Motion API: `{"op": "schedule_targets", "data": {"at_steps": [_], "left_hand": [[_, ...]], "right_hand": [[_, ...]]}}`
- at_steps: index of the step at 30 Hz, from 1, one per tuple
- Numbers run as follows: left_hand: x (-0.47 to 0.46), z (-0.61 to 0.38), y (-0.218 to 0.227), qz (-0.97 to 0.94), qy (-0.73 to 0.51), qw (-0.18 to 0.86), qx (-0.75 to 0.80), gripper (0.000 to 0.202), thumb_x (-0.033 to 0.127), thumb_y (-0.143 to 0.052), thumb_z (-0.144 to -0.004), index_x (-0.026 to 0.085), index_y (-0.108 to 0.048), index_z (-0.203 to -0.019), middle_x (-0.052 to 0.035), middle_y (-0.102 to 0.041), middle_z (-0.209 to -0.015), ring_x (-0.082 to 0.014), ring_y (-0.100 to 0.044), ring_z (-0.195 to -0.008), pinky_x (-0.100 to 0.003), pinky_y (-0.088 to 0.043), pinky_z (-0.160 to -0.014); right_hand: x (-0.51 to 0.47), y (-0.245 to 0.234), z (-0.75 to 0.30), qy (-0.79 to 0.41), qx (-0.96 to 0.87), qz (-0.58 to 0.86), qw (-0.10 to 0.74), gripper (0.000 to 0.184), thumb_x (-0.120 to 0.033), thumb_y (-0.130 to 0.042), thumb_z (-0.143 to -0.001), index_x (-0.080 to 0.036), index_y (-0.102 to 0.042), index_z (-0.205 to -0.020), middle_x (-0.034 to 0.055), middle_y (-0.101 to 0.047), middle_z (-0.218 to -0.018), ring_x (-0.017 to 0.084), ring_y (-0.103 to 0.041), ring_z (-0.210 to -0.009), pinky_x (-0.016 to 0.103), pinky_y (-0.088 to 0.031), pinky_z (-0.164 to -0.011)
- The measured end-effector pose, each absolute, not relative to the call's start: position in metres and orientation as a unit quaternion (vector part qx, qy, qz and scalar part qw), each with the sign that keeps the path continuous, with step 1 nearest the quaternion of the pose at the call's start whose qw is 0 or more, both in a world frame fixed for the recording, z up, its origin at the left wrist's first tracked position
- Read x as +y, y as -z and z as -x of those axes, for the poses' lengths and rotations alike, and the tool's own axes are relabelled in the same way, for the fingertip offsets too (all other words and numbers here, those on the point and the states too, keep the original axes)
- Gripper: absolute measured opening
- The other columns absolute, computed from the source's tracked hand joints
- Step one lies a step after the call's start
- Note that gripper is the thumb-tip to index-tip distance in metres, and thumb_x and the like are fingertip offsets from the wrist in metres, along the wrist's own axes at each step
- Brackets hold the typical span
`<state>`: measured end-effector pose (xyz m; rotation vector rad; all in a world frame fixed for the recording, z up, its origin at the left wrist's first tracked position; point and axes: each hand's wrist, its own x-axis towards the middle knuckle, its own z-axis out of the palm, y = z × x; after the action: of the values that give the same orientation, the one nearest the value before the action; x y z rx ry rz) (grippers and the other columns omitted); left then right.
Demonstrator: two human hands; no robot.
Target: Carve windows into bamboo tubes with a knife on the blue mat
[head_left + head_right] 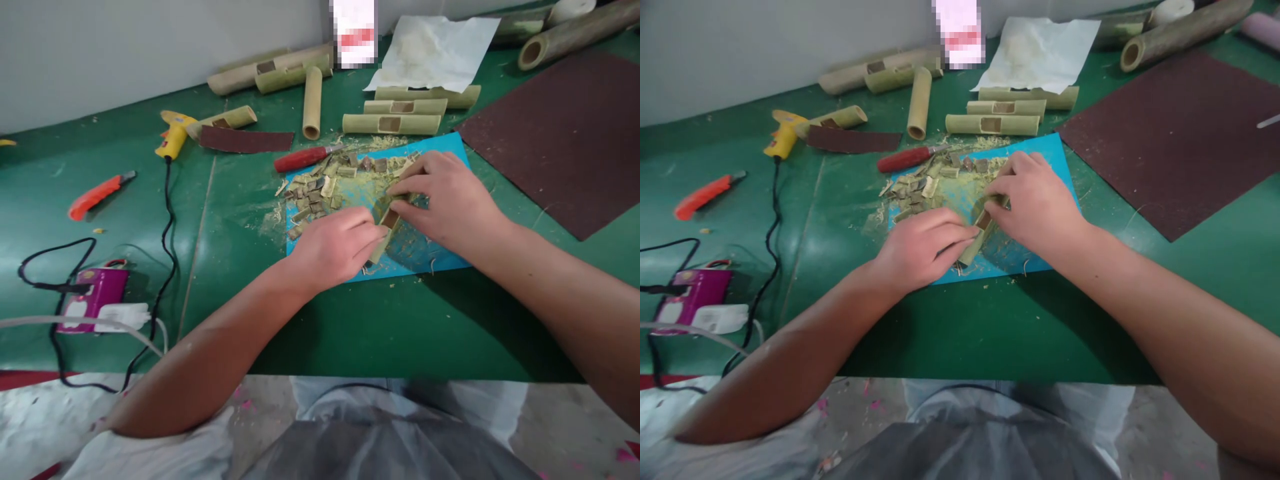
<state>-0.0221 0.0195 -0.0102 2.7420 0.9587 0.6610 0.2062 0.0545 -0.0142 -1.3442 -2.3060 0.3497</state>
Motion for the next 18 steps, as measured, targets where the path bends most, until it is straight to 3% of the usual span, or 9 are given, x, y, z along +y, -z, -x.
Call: {"op": "schedule_targets", "data": {"at_steps": [9,18], "left_hand": [[0.0213,0.0223,0.0072,-0.928,-0.201,0.075,0.305,0.033,0.027,-0.045,-0.105,0.018,-0.074,-0.092,-0.0059,-0.070,-0.089,-0.0156,-0.067,-0.079,-0.026,-0.051,-0.068],[0.0143,0.0273,0.0059,-0.931,-0.211,0.057,0.292,0.027,0.025,-0.049,-0.104,0.018,-0.074,-0.095,-0.0049,-0.071,-0.086,-0.0144,-0.066,-0.076,-0.026,-0.050,-0.065]], "right_hand": [[0.0538,0.0099,-0.2016,-0.145,-0.832,0.498,0.200,0.023,-0.035,-0.060,-0.092,-0.025,-0.079,-0.098,0.0144,-0.067,-0.113,0.036,-0.057,-0.114,0.055,-0.046,-0.097],[0.0557,0.0157,-0.2033,-0.123,-0.830,0.497,0.222,0.021,-0.036,-0.059,-0.091,-0.031,-0.079,-0.097,0.0074,-0.070,-0.109,0.033,-0.060,-0.109,0.054,-0.047,-0.097]]}}
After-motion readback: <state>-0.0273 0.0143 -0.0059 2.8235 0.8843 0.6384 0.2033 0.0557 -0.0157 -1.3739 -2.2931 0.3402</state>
